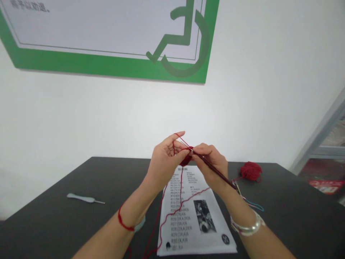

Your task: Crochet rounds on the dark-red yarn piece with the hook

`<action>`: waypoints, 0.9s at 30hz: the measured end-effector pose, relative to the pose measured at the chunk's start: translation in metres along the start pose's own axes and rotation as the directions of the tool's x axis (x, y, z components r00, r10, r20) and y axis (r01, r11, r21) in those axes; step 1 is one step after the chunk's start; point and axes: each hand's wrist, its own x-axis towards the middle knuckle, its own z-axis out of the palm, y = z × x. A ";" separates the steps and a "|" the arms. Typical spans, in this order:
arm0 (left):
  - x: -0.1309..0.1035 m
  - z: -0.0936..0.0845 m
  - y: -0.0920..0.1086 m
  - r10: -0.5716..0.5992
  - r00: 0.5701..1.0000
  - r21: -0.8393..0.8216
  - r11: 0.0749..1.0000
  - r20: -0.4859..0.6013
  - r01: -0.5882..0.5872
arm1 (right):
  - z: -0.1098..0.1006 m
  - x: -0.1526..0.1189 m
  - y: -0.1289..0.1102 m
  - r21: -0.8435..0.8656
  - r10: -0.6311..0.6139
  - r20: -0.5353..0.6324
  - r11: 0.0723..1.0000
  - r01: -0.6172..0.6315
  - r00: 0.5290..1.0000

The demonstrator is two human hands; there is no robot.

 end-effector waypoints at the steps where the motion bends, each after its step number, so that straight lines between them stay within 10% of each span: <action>1: 0.000 0.001 -0.001 -0.003 1.000 -0.012 1.000 -0.004 0.003 | 0.001 -0.001 0.000 0.013 0.031 -0.008 0.999 -0.031 0.999; 8: -0.001 0.005 -0.011 0.054 0.995 0.037 0.998 -0.089 -0.051 | 0.007 0.000 -0.005 -0.332 -0.334 0.037 0.885 0.327 0.942; 15: 0.001 -0.001 -0.015 0.127 0.983 0.135 0.985 -0.130 -0.109 | 0.007 0.000 -0.021 -0.422 -0.350 0.103 0.832 0.360 0.931; 22: 0.004 -0.007 -0.017 0.259 0.966 0.405 0.881 0.013 -0.242 | -0.007 0.005 -0.030 -0.228 0.056 -0.017 0.972 -0.058 0.998; 27: 0.000 -0.004 -0.015 0.340 0.928 0.552 0.750 0.152 -0.365 | -0.020 0.014 -0.021 0.211 0.415 -0.064 0.895 -0.394 0.908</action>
